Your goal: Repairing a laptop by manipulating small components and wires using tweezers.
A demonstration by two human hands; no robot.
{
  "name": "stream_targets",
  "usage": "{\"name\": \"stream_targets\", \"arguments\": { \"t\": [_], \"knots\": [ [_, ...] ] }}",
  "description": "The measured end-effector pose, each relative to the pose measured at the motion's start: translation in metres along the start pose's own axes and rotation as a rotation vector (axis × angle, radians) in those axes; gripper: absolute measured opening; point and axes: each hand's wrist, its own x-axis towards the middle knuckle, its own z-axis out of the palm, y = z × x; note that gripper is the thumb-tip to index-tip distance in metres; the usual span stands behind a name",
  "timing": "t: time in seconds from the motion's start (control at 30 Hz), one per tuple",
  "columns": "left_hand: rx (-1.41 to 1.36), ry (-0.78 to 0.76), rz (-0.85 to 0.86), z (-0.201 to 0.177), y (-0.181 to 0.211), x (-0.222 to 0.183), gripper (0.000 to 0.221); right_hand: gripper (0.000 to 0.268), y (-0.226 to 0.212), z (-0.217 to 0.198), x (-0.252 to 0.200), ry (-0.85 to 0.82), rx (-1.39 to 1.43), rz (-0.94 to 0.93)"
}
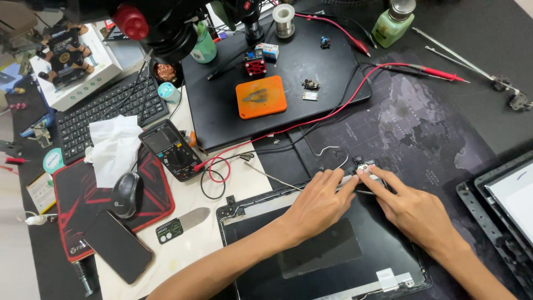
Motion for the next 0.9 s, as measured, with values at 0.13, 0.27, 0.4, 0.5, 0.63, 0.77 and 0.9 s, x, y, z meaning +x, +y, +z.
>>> {"name": "stream_targets", "arguments": {
  "t": [0.13,0.27,0.4,0.5,0.63,0.77,0.9],
  "knots": [
    [-0.111,-0.019,-0.083,-0.002,0.001,0.001,0.03,0.07,-0.004,-0.002,0.001,-0.009,-0.093,-0.031],
    [-0.172,-0.022,-0.124,-0.004,0.0,0.002,0.022,0.071,-0.003,-0.003,0.0,0.005,-0.069,-0.038],
    [-0.178,0.014,-0.101,-0.003,-0.001,0.0,0.022,0.072,-0.007,-0.003,0.002,-0.026,-0.104,-0.012],
    [-0.181,0.025,-0.098,0.0,-0.002,-0.001,0.022,0.07,-0.011,-0.002,0.004,-0.03,-0.159,-0.01],
    [-0.174,0.019,-0.091,0.0,-0.002,-0.001,0.022,0.059,-0.014,0.009,0.0,0.052,-0.193,-0.018],
    [-0.152,0.016,-0.104,-0.001,-0.001,0.0,0.024,0.065,-0.018,-0.006,0.005,0.016,-0.047,0.057],
    [-0.134,0.03,-0.069,0.003,-0.004,-0.002,0.026,0.066,-0.006,-0.012,0.007,0.01,0.19,0.052]
  ]
}}
